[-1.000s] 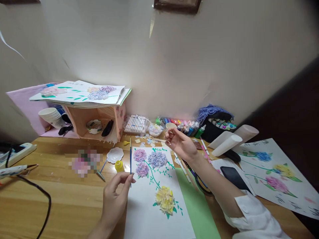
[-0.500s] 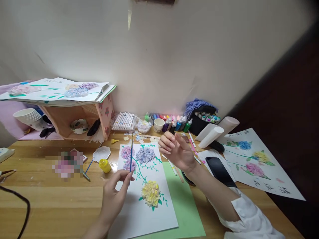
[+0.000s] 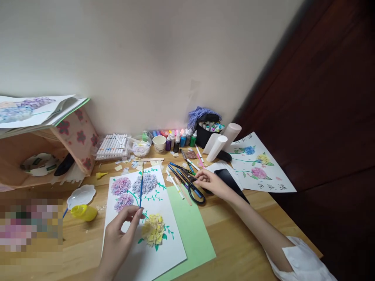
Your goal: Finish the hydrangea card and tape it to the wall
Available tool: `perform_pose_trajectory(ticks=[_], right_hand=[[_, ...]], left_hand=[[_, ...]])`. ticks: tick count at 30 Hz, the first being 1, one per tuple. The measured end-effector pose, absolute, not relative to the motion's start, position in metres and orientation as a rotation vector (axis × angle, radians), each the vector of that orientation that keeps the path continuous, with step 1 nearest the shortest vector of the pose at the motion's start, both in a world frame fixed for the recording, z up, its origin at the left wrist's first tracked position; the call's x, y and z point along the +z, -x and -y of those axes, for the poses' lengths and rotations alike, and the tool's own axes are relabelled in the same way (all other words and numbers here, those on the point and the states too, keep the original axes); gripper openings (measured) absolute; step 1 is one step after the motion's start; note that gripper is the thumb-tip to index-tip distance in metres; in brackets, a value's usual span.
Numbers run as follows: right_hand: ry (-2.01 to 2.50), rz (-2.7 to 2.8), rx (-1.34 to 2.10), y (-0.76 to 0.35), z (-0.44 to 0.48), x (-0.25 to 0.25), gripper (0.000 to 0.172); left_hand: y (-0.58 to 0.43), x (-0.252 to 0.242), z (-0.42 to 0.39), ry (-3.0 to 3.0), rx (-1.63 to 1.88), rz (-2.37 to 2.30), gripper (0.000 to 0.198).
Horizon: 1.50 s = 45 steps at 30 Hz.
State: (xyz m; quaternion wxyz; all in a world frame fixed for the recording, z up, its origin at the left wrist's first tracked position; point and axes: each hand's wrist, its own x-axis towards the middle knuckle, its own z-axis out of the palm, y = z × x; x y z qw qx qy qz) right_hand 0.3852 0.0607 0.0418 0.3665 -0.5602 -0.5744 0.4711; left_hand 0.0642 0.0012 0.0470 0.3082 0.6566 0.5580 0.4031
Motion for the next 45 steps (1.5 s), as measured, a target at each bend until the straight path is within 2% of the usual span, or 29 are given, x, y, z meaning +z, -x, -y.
perform_pose_trajectory(ticks=[5, 8, 19, 27, 30, 32, 34, 36, 40, 45], right_hand=[[1.864, 1.484, 0.626, -0.445, -0.051, 0.045, 0.018], [1.971, 1.43, 0.467, -0.473, -0.049, 0.054, 0.013], [1.901, 1.35, 0.572, -0.507, -0.093, 0.042, 0.012], [1.498, 1.522, 0.914, -0.454, -0.084, 0.061, 0.025], [1.416, 1.546, 0.664, -0.435, -0.083, 0.077, 0.023], [1.42, 1.473, 0.219, -0.429, -0.088, 0.083, 0.031], [1.45, 1.338, -0.203, -0.431, -0.098, 0.083, 0.048], [1.489, 1.221, -0.411, -0.438, -0.111, 0.078, 0.067], [1.542, 1.133, -0.225, -0.449, -0.138, 0.06, 0.086], [1.595, 1.028, -0.01, -0.444, -0.153, 0.05, 0.081]], left_hand=[[-0.081, 0.048, -0.008, -1.705, 0.983, -1.436, 0.022], [-0.089, 0.049, -0.011, -1.721, 0.948, -1.415, 0.023], [-0.109, 0.052, -0.011, -1.698, 0.858, -1.372, 0.027], [-0.104, 0.052, -0.013, -1.678, 0.907, -1.425, 0.027], [-0.101, 0.052, -0.012, -1.65, 0.954, -1.41, 0.022], [-0.1, 0.051, -0.011, -1.611, 0.972, -1.389, 0.021], [-0.098, 0.05, -0.01, -1.554, 0.971, -1.37, 0.02], [-0.097, 0.051, -0.011, -1.498, 0.965, -1.357, 0.021], [-0.103, 0.057, -0.02, -1.458, 0.926, -1.294, 0.022], [-0.131, 0.072, -0.042, -1.459, 0.917, -1.159, 0.022]])
